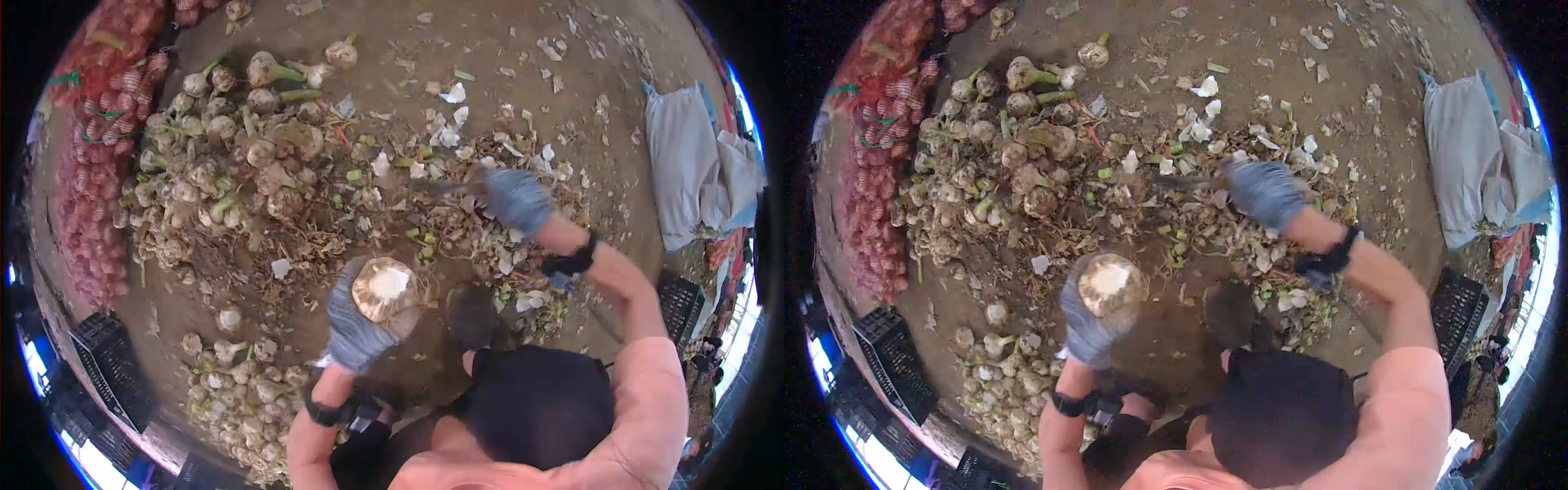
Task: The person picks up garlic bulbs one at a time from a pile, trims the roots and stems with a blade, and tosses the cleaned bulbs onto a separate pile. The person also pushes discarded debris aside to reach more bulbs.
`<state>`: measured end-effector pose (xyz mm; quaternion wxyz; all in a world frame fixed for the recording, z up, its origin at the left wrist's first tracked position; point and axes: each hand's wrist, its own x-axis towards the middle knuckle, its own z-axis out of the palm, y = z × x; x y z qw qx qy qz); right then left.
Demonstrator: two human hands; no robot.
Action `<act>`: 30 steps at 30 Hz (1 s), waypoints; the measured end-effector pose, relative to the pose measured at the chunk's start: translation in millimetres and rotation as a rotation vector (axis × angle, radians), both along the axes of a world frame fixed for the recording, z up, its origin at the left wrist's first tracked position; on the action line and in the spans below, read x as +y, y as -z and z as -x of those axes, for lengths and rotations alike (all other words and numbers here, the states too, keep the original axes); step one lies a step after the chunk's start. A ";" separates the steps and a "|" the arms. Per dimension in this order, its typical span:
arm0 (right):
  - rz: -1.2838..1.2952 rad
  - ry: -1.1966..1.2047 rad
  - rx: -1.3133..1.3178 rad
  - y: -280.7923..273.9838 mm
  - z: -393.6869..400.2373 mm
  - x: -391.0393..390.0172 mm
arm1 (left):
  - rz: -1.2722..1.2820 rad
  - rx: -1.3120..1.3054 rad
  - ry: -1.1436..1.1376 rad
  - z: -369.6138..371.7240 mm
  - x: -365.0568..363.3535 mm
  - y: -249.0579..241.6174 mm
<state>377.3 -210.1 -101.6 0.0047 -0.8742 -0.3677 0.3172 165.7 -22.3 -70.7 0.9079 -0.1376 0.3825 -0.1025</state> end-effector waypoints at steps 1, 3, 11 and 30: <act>-0.192 0.008 -0.099 -12.6 4.2 -9.6 | -0.412 -0.055 0.155 -2.7 5.6 -3.3; -0.387 -0.006 -0.174 -30.9 13.3 -6.2 | -1.229 -0.123 0.471 0.9 6.5 -11.0; -0.449 0.167 0.507 6.8 53.5 30.9 | -2.060 -0.364 0.696 2.1 4.7 7.8; -0.598 0.162 0.299 -16.3 -0.4 200.2 | -1.491 -0.175 2.375 96.2 112.6 -88.5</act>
